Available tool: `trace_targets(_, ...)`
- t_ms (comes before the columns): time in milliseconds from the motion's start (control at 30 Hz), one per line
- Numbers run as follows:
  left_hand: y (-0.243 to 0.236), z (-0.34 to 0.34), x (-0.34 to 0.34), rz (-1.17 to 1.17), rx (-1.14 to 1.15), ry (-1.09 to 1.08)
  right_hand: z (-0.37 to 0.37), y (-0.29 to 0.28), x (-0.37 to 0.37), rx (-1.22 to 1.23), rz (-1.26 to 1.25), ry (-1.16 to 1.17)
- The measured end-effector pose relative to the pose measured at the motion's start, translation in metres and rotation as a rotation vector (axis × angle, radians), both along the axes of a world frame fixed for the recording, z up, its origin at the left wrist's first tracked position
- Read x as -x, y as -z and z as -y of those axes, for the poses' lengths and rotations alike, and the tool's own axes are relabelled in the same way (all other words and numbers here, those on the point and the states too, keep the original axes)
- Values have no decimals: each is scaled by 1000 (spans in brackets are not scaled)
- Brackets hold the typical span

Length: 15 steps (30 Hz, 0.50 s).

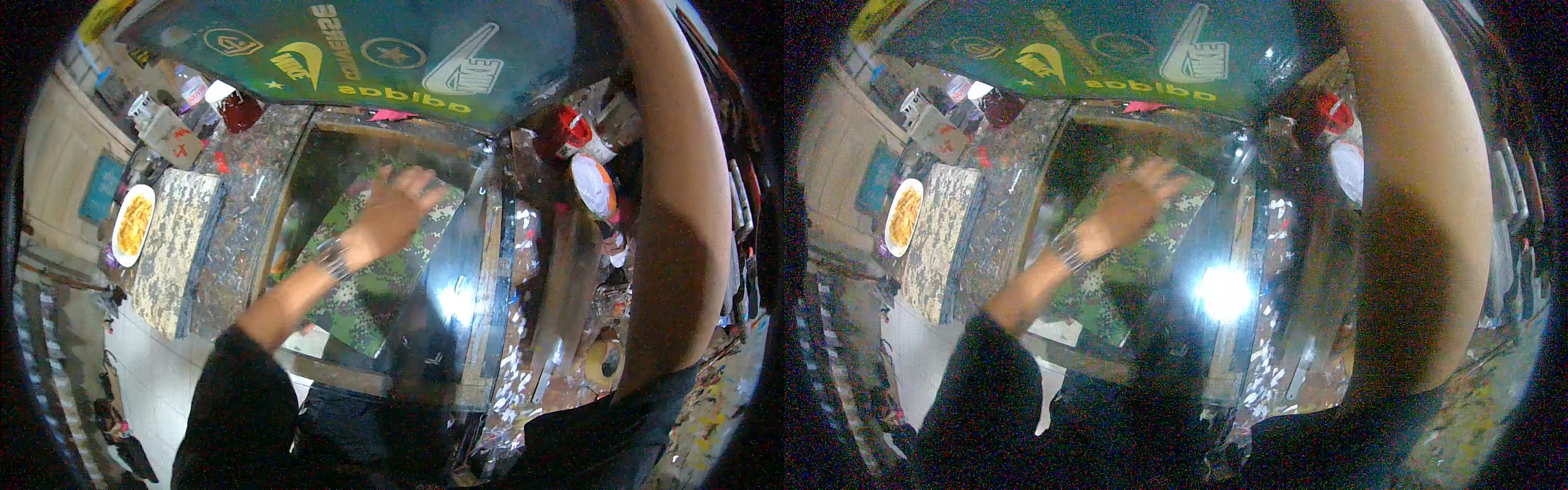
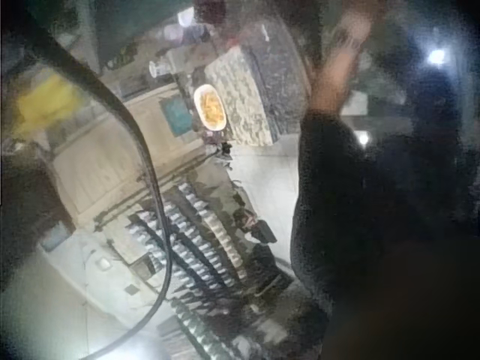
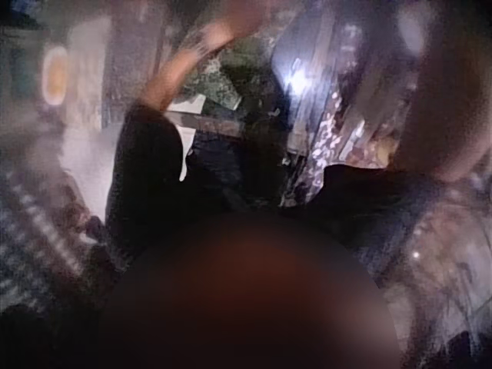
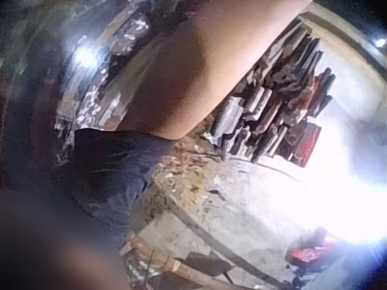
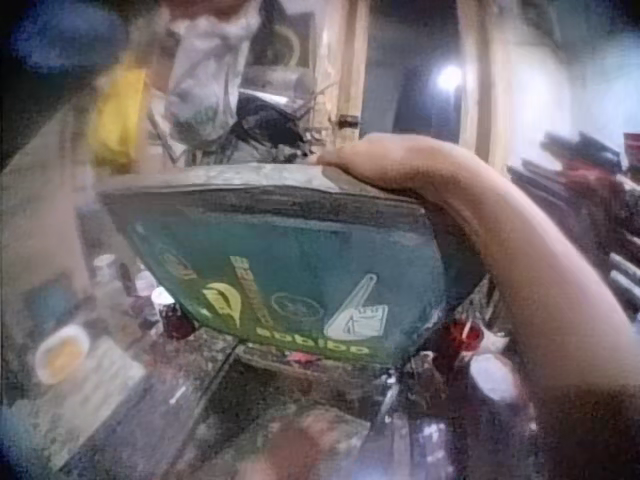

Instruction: The person performs screen printing by repeatedly placing a shoe-shaped stencil on a screen, pulling a squeegee across the mesh to transfer ink, and lifting the screen to reveal the printed pattern. The process is repeated multiple times on different sections of the screen.

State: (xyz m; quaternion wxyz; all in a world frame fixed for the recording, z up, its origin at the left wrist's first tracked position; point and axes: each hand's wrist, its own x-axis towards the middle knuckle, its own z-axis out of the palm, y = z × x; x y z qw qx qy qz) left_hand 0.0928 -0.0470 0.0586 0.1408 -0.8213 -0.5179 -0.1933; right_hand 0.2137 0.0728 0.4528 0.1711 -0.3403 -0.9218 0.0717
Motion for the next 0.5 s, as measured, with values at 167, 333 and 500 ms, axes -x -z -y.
trace_targets(167,25,133,82,371,371,-727,-23,-1,13,-94,-5,20)
trace_targets(333,52,162,74,358,491,-829,-32,-4,15,-153,12,-5)
trace_targets(500,40,149,73,381,586,-820,-41,-8,18,11,41,-87)
